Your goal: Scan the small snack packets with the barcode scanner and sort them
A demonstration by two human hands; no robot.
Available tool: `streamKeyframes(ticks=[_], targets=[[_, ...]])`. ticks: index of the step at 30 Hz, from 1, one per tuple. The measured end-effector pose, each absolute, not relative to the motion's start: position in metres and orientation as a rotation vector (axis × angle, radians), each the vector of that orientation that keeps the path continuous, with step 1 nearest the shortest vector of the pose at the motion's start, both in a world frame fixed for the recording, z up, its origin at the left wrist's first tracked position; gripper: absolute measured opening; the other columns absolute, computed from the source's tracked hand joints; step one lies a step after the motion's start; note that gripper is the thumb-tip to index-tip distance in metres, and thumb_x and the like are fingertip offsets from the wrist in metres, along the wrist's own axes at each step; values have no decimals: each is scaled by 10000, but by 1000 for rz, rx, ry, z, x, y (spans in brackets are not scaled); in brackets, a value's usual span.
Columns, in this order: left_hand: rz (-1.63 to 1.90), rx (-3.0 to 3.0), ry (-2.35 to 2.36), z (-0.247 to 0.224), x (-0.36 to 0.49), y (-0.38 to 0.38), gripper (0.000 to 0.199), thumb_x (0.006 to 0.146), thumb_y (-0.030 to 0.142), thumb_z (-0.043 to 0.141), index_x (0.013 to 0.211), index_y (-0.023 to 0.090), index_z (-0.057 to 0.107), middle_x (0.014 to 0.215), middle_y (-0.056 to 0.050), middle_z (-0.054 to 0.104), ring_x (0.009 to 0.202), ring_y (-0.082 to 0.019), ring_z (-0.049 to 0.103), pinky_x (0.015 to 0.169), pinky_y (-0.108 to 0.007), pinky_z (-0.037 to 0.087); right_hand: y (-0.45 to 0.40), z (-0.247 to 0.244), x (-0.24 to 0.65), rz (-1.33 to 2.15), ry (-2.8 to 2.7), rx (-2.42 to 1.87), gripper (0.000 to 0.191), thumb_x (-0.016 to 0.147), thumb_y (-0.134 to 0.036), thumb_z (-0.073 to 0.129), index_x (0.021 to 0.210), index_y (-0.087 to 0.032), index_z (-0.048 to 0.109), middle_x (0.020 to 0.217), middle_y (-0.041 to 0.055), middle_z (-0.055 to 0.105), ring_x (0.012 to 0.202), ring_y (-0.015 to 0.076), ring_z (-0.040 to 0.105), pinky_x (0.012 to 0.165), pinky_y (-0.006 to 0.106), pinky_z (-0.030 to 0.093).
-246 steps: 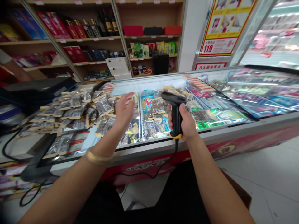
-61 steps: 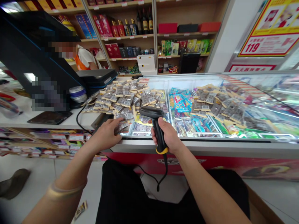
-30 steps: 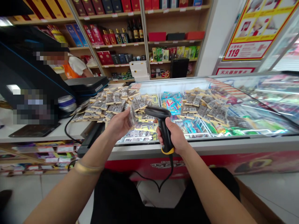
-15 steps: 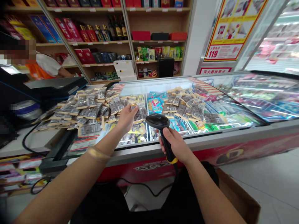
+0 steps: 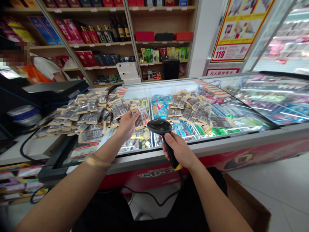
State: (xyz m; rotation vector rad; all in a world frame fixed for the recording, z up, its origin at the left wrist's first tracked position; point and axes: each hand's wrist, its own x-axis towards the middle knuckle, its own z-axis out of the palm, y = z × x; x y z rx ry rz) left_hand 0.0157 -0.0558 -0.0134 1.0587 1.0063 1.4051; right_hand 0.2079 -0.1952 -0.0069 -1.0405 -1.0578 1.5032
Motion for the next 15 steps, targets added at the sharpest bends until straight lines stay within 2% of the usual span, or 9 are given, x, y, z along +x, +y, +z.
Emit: streamKeyframes(ticks=[8, 15], targets=[[1359, 1167, 1005, 15, 38, -59, 266, 754, 328, 764, 937, 196, 623, 704, 35, 674, 702, -140, 684, 759, -282, 561, -189, -2, 223, 1458, -915, -882, 685, 689, -791, 740, 946, -160, 667, 627, -22, 586, 427, 78, 507, 384, 194, 432], [1365, 1400, 992, 43, 133, -15, 229, 832, 344, 707, 1004, 209, 635, 813, -16, 718, 782, -167, 702, 782, -306, 567, -158, 22, 305, 1201, -707, -831, 640, 607, -724, 840, 876, -178, 641, 596, -33, 562, 447, 84, 483, 386, 197, 411]])
